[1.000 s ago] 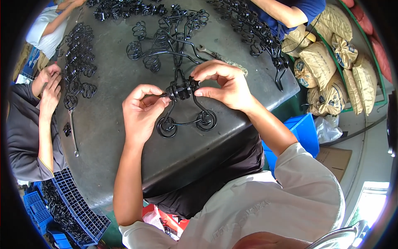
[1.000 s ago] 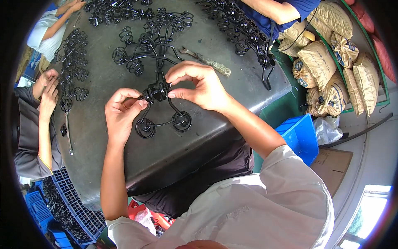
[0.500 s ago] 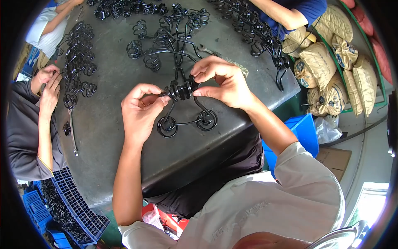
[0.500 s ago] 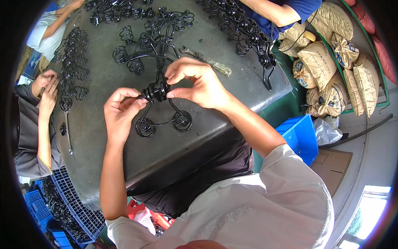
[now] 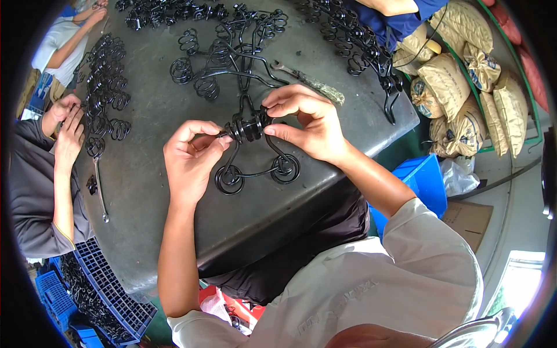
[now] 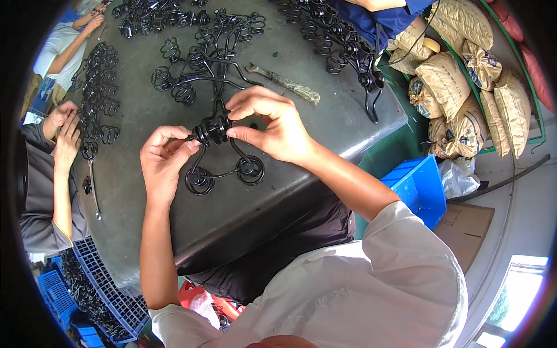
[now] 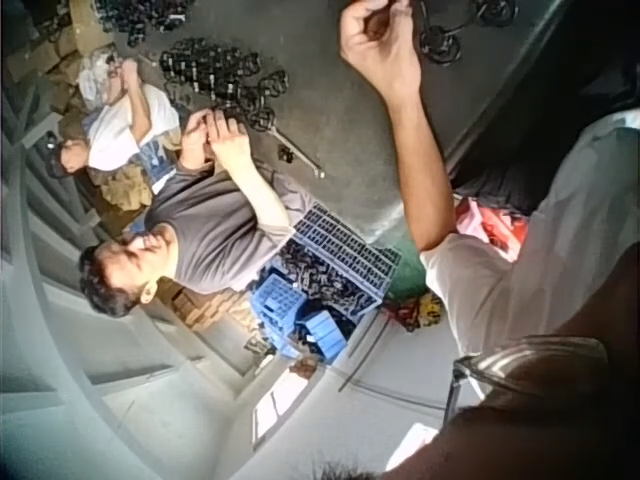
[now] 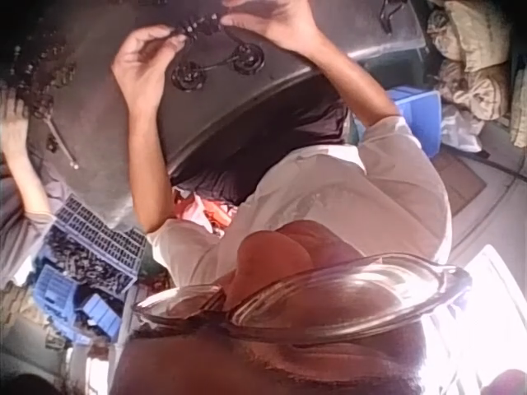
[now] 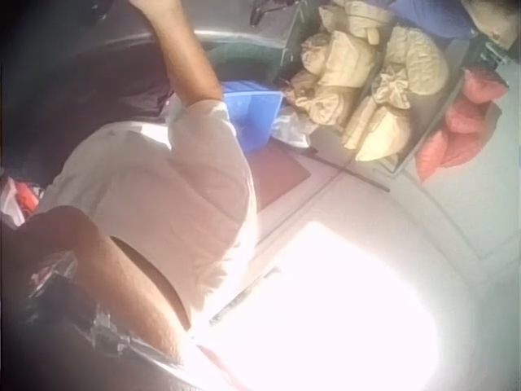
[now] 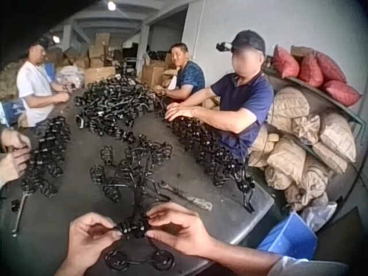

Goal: Assembling black wire components by attaching connectors and tightening nuts with a wrench.

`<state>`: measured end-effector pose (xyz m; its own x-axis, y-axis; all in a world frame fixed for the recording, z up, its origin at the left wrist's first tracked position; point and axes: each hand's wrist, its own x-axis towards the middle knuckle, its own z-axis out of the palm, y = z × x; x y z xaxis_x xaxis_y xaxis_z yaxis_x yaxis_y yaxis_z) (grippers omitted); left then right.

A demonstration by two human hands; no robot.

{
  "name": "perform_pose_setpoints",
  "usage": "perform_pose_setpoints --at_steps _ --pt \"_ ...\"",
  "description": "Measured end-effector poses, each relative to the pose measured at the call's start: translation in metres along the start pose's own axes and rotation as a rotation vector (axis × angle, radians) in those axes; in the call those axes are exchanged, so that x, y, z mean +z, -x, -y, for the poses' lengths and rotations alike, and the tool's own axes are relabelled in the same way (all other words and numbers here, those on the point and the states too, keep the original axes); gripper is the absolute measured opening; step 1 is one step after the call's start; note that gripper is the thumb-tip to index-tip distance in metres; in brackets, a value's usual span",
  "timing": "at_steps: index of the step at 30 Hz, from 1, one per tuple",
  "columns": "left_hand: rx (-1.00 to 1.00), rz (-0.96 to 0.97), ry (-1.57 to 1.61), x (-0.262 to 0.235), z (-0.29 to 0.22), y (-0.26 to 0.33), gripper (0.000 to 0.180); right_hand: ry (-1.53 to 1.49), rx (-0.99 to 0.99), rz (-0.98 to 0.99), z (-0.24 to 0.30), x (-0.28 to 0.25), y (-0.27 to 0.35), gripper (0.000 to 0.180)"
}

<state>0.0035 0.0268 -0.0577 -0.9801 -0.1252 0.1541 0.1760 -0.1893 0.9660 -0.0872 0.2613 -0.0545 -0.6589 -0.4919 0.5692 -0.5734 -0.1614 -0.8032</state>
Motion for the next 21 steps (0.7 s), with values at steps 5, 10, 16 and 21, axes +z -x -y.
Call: perform_pose_setpoints --at_steps 5,10,16,21 --pt "0.007 0.005 -0.002 0.001 0.0 0.0 0.017 0.072 -0.042 0.062 0.006 -0.004 -0.004 0.026" --pt "-0.017 -0.002 -0.036 0.001 -0.001 0.0 0.017 0.068 -0.054 0.068 0.005 -0.003 -0.006 0.027" --pt "-0.012 -0.006 -0.067 -0.001 0.002 0.0 0.018 -0.021 -0.065 0.036 0.005 0.001 -0.006 0.029" --pt "-0.006 -0.014 -0.057 -0.001 0.003 0.0 0.018 -0.423 0.291 -0.111 0.011 -0.006 0.001 0.024"
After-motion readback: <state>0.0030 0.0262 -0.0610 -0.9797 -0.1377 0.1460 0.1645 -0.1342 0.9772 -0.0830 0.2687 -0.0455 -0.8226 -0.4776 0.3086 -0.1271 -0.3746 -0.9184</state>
